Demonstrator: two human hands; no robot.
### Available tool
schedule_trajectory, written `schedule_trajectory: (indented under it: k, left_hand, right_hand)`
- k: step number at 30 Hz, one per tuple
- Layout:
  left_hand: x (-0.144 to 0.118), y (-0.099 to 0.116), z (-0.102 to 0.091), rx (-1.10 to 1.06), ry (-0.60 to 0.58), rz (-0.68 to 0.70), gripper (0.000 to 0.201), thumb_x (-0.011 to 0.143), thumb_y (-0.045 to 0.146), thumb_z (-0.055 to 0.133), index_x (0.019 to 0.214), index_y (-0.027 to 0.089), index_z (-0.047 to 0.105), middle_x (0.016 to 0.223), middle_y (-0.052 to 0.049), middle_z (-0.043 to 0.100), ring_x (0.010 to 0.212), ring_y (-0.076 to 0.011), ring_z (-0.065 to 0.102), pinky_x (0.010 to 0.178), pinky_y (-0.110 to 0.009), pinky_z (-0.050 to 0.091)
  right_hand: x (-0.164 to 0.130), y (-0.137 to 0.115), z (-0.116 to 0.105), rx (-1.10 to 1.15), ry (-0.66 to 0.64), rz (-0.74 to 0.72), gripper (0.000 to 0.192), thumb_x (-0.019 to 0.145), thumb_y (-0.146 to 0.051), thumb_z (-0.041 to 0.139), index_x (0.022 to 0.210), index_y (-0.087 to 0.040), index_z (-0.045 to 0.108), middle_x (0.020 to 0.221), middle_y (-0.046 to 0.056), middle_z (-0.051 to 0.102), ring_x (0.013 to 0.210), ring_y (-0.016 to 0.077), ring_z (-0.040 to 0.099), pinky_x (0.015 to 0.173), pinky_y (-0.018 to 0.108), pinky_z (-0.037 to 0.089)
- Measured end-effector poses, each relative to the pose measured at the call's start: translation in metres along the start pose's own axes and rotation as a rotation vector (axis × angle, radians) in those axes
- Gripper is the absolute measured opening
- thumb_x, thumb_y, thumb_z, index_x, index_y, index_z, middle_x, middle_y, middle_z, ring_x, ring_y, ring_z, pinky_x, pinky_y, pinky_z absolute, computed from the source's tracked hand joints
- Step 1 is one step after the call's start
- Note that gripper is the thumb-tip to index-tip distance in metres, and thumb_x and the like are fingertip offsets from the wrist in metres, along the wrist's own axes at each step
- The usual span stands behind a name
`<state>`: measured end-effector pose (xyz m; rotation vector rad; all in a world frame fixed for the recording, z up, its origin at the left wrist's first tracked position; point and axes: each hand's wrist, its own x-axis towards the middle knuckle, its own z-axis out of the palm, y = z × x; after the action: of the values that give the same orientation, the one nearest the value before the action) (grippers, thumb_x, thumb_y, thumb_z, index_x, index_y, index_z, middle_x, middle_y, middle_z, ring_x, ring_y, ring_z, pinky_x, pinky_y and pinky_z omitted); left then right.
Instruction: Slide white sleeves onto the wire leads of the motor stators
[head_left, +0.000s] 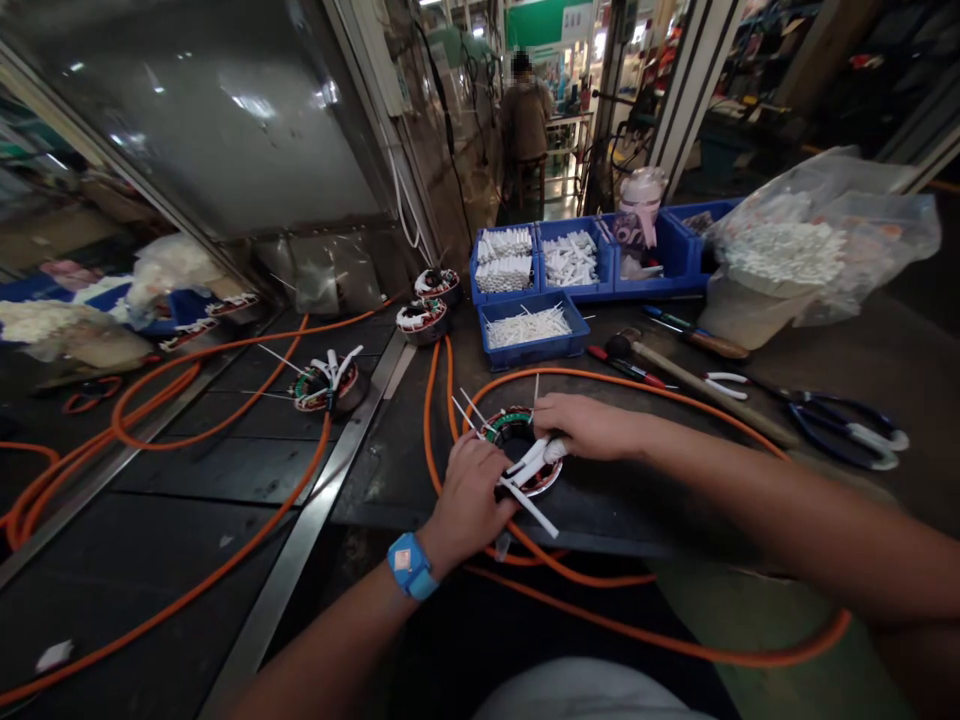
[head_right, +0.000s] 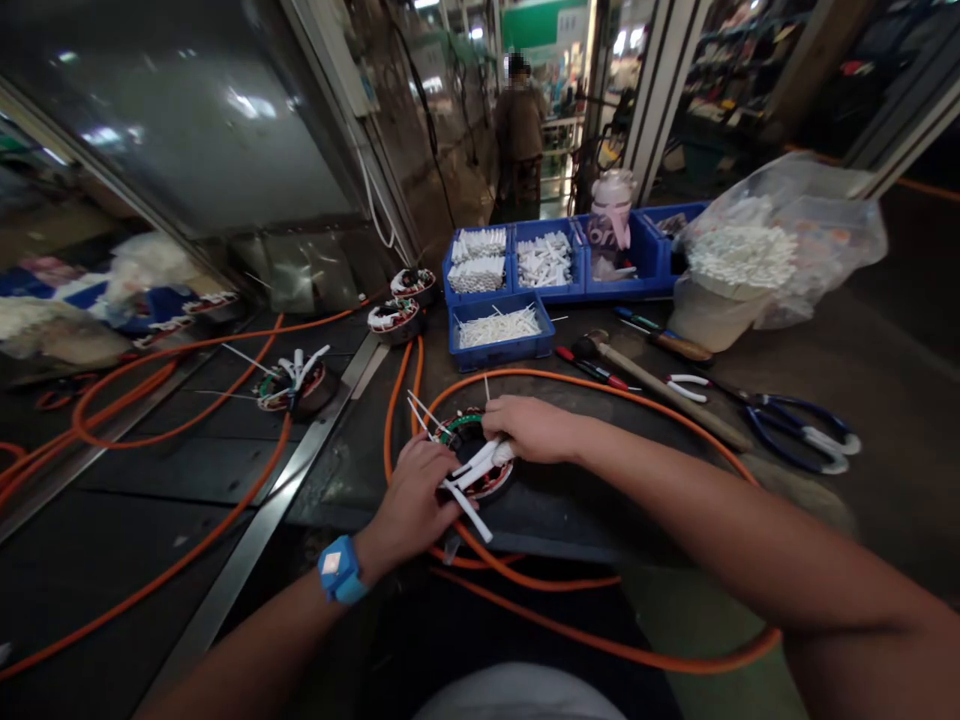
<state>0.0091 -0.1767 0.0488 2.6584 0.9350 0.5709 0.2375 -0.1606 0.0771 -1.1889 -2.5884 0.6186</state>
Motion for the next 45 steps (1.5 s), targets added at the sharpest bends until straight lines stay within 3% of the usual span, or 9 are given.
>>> schedule_trajectory:
  k: [5, 11, 18, 25, 31, 35, 39, 42, 45]
  left_hand:
    - [-0.002, 0.003, 0.000, -0.024, 0.046, -0.027, 0.023, 0.068, 0.019, 0.066, 0.089, 0.020, 0.055, 0.093, -0.003, 0.060, 0.096, -0.0206, 0.053, 0.103, -0.047, 0.030]
    - [-0.005, 0.007, 0.008, -0.023, 0.142, -0.066, 0.021, 0.068, 0.019, 0.067, 0.085, 0.019, 0.054, 0.089, -0.004, 0.060, 0.093, -0.0213, 0.054, 0.099, -0.047, 0.035]
    - [-0.004, 0.011, 0.011, -0.021, 0.180, -0.095, 0.024, 0.064, 0.010, 0.059, 0.085, 0.020, 0.054, 0.091, -0.004, 0.061, 0.093, -0.0220, 0.055, 0.099, -0.048, 0.035]
    - [-0.004, 0.009, 0.013, -0.053, 0.203, -0.093, 0.022, 0.065, 0.016, 0.063, 0.084, 0.020, 0.053, 0.091, -0.004, 0.060, 0.093, -0.0215, 0.055, 0.101, -0.049, 0.034]
    - [0.001, 0.005, 0.006, -0.016, 0.114, -0.036, 0.022, 0.066, 0.024, 0.070, 0.080, 0.020, 0.053, 0.087, -0.003, 0.061, 0.089, -0.0208, 0.056, 0.098, -0.047, 0.036]
    - [-0.003, 0.000, 0.006, 0.031, 0.120, 0.023, 0.046, 0.068, 0.026, 0.068, 0.110, 0.021, 0.050, 0.109, -0.008, 0.061, 0.107, -0.0258, 0.053, 0.100, -0.049, 0.033]
    - [-0.005, -0.007, 0.013, -0.022, 0.185, 0.088, 0.055, 0.070, 0.025, 0.067, 0.120, 0.023, 0.045, 0.100, -0.006, 0.063, 0.096, -0.0246, 0.057, 0.097, -0.048, 0.036]
    - [-0.004, -0.009, 0.018, -0.057, 0.264, 0.111, 0.050, 0.071, 0.024, 0.066, 0.117, 0.023, 0.047, 0.090, -0.004, 0.063, 0.088, -0.0225, 0.057, 0.093, -0.047, 0.038]
    - [-0.004, -0.011, 0.020, -0.065, 0.302, 0.127, 0.048, 0.072, 0.023, 0.064, 0.116, 0.022, 0.048, 0.088, -0.004, 0.063, 0.086, -0.0223, 0.057, 0.089, -0.045, 0.040]
  right_hand:
    - [0.002, 0.001, -0.006, 0.053, -0.063, 0.006, 0.016, 0.067, -0.005, 0.061, 0.079, -0.016, 0.062, 0.080, 0.002, 0.054, 0.077, 0.0147, 0.051, 0.069, 0.025, 0.040]
    - [-0.044, -0.027, 0.031, -0.024, 0.404, 0.049, 0.040, 0.082, -0.029, 0.057, 0.120, -0.018, 0.054, 0.112, 0.012, 0.056, 0.100, 0.0219, 0.053, 0.087, 0.036, 0.044]
    - [-0.053, -0.070, 0.091, -0.124, 0.587, -0.203, 0.034, 0.091, -0.016, 0.035, 0.122, -0.012, 0.049, 0.098, 0.014, 0.065, 0.086, 0.0192, 0.060, 0.073, 0.033, 0.051]
    - [-0.049, -0.062, 0.077, 0.116, 0.593, -0.145, 0.032, 0.091, -0.021, 0.036, 0.114, -0.017, 0.057, 0.100, 0.010, 0.067, 0.088, 0.0170, 0.063, 0.075, 0.030, 0.051]
    - [-0.033, -0.042, 0.060, 0.685, 0.538, 0.267, 0.021, 0.085, -0.025, 0.050, 0.092, -0.019, 0.069, 0.079, 0.003, 0.069, 0.067, 0.0133, 0.063, 0.061, 0.023, 0.049]
    - [-0.039, -0.037, 0.043, 0.734, 0.394, 0.132, 0.022, 0.082, -0.030, 0.057, 0.098, -0.020, 0.069, 0.089, 0.004, 0.069, 0.078, 0.0140, 0.063, 0.073, 0.026, 0.049]
    - [-0.040, 0.000, 0.009, 0.645, 0.296, 0.062, 0.032, 0.079, -0.033, 0.061, 0.106, -0.019, 0.065, 0.098, 0.005, 0.067, 0.090, 0.0176, 0.061, 0.082, 0.031, 0.049]
    - [-0.021, 0.063, -0.026, 0.159, 0.579, 0.466, 0.030, 0.087, -0.024, 0.044, 0.108, -0.019, 0.063, 0.106, 0.006, 0.065, 0.097, 0.0180, 0.059, 0.085, 0.032, 0.047]
    - [0.011, 0.131, -0.060, -0.193, 0.609, 0.729, 0.040, 0.086, -0.013, 0.035, 0.117, -0.016, 0.059, 0.117, 0.009, 0.060, 0.107, 0.0196, 0.054, 0.092, 0.033, 0.042]
